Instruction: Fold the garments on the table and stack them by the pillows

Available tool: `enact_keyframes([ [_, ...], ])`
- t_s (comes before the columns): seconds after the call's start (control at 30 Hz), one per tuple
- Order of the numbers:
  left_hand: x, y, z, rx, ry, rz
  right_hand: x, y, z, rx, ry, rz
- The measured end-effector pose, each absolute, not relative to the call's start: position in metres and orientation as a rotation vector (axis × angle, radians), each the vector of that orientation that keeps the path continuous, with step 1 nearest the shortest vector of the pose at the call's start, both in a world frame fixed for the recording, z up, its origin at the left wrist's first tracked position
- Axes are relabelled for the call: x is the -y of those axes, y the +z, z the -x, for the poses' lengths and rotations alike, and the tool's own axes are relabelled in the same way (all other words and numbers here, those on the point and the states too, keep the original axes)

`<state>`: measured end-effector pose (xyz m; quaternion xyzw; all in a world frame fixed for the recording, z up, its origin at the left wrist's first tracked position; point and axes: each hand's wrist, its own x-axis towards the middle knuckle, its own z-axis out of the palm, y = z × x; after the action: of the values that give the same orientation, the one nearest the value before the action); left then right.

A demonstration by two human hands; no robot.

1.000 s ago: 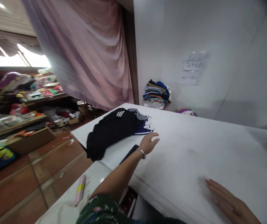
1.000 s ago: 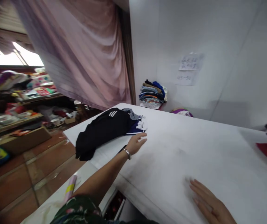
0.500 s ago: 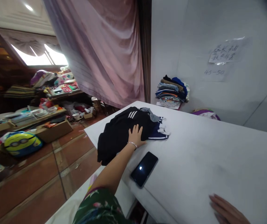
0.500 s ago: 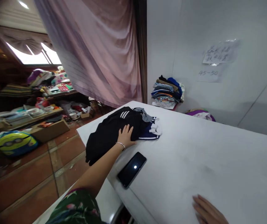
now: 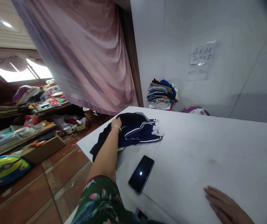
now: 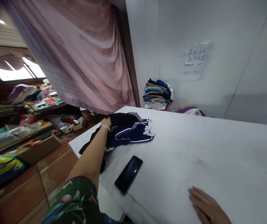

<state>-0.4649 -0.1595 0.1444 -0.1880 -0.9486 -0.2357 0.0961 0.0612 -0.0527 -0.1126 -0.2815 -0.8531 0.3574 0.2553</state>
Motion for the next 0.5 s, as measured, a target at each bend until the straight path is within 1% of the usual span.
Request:
enact_keyframes([
  [0.1, 0.131, 0.196, 0.459, 2.69, -0.768, 0.638, 0.058, -0.106, -0.059, 2.256, 1.008, 0.793],
  [0.17, 0.102, 0.225, 0.435, 2.594, -0.828, 0.725, 0.06, -0.104, -0.058, 2.237, 1.052, 0.789],
  [0.23, 0.068, 0.247, 0.394, 2.457, -0.988, 0.906, 0.059, -0.1, -0.058, 2.209, 1.143, 0.794],
  [0.3, 0.035, 0.257, 0.337, 2.346, -1.061, 1.154, 0.054, -0.092, -0.058, 2.12, 1.315, 0.857],
  [0.4, -0.001, 0.239, 0.225, 2.236, -1.05, 1.637, 0.04, -0.071, -0.064, 1.64, 1.673, 0.984],
  [0.47, -0.003, 0.203, 0.141, 2.19, -0.998, 1.96, 0.027, -0.051, -0.076, 1.159, 1.838, 0.901],
  [0.5, 0.004, 0.18, 0.102, 2.166, -0.954, 2.182, 0.021, -0.041, -0.086, 0.977, 1.864, 0.829],
])
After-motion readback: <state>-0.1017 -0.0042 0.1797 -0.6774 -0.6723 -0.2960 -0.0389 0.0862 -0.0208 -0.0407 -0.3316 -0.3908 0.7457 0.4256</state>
